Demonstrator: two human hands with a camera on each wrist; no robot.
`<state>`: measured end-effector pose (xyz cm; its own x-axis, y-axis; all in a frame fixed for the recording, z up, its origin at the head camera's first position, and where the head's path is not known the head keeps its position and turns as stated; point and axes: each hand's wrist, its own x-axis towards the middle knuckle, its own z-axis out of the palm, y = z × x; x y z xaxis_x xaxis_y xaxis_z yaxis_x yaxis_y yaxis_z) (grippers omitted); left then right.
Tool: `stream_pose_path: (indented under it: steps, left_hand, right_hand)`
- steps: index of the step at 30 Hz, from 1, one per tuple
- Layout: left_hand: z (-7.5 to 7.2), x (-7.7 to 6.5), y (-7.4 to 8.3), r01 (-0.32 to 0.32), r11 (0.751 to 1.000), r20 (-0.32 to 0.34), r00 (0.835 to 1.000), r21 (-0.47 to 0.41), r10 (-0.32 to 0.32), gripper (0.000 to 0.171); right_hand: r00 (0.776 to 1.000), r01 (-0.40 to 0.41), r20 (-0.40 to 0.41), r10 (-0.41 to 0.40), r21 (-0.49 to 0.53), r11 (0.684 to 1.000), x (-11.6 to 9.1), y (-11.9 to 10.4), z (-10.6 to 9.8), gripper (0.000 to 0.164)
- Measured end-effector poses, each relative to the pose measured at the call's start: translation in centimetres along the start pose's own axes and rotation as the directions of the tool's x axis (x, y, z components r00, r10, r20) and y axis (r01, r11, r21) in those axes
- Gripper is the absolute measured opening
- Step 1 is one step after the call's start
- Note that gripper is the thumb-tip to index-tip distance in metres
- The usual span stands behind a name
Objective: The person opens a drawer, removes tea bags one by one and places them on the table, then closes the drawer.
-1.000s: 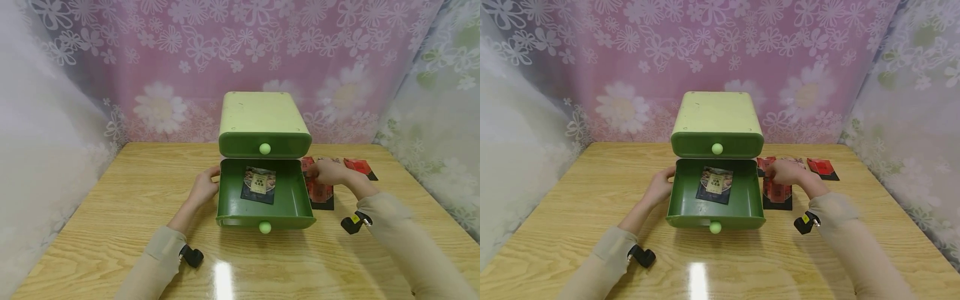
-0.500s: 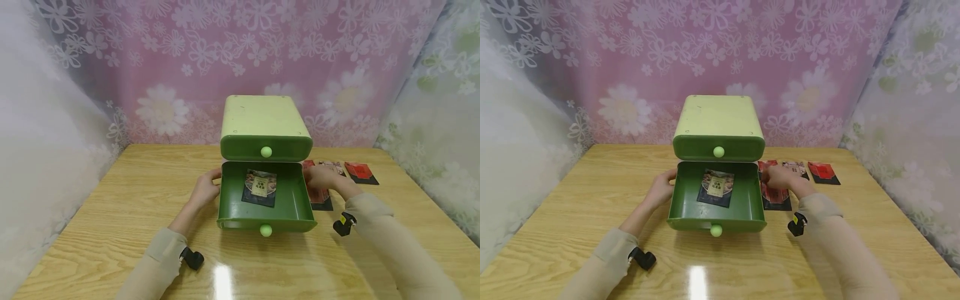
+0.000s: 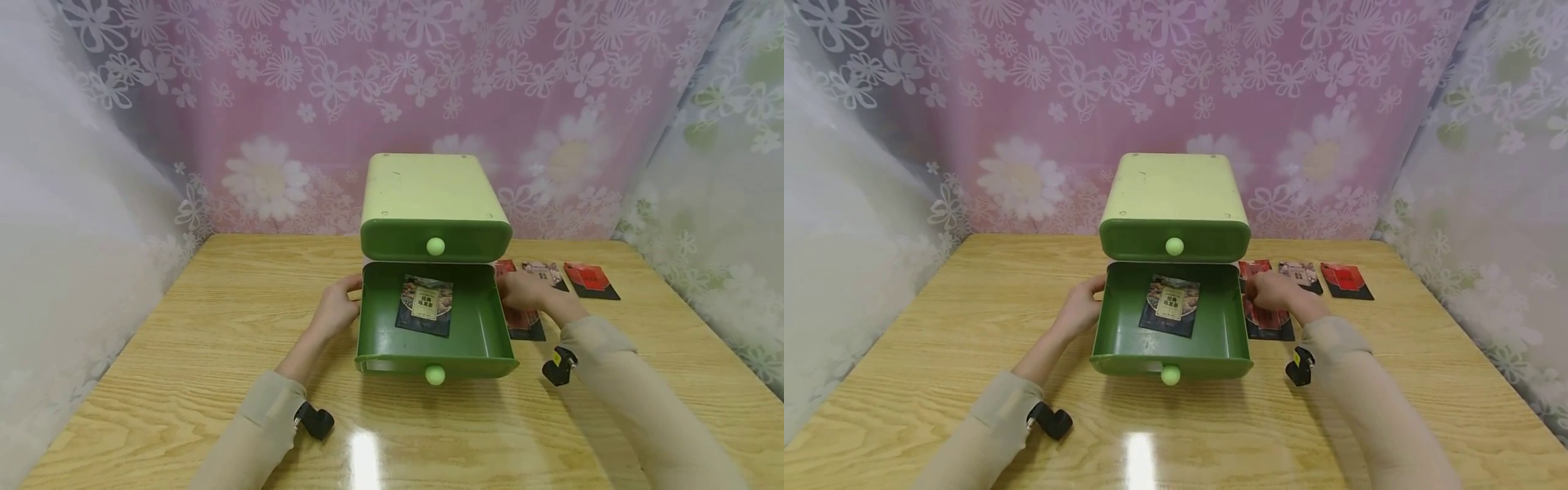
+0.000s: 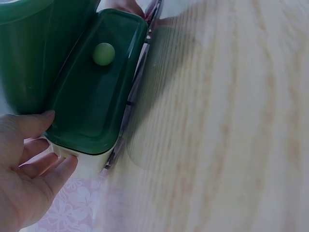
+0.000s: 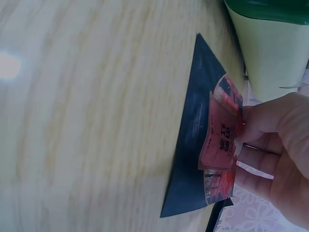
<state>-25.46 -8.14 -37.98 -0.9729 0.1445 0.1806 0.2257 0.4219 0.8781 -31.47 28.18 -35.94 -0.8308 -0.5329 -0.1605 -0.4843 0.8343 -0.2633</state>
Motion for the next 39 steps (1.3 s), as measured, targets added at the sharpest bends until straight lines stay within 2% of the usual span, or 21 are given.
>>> stream_pose_path:
  steps: [8, 21, 28, 33, 39]
  left_hand:
    - [0.0, 0.0, -0.1, 0.002, 1.0, 0.005, 1.0, 0.003, -0.002, 0.038]
    - [0.1, 0.0, 0.0, 0.007, 1.0, 0.009, 1.0, 0.004, -0.008, 0.037]
    - [0.0, 0.0, -0.1, 0.018, 1.0, 0.012, 1.0, -0.017, -0.018, 0.037]
    - [0.0, 0.0, -0.1, 0.016, 1.0, 0.021, 1.0, -0.018, -0.015, 0.036]
    - [-0.1, 0.0, 0.1, 0.021, 0.999, 0.033, 0.999, -0.026, -0.02, 0.036]
  right_hand:
    - [1.0, -0.009, -0.027, 0.01, 0.037, 0.999, -0.2, 0.2, 0.4, 0.027]
    - [0.999, 0.005, -0.038, -0.003, 0.071, 0.997, -0.7, 0.2, 0.2, 0.029]
    - [0.996, 0.026, -0.089, -0.019, 0.07, 0.997, -1.3, -0.1, 0.0, 0.032]
    - [0.993, -0.002, -0.119, 0.008, 0.051, 0.999, -2.4, -0.5, -0.7, 0.026]
    - [0.988, 0.058, -0.144, -0.061, -0.023, 0.998, -3.5, -1.0, -1.1, 0.015]
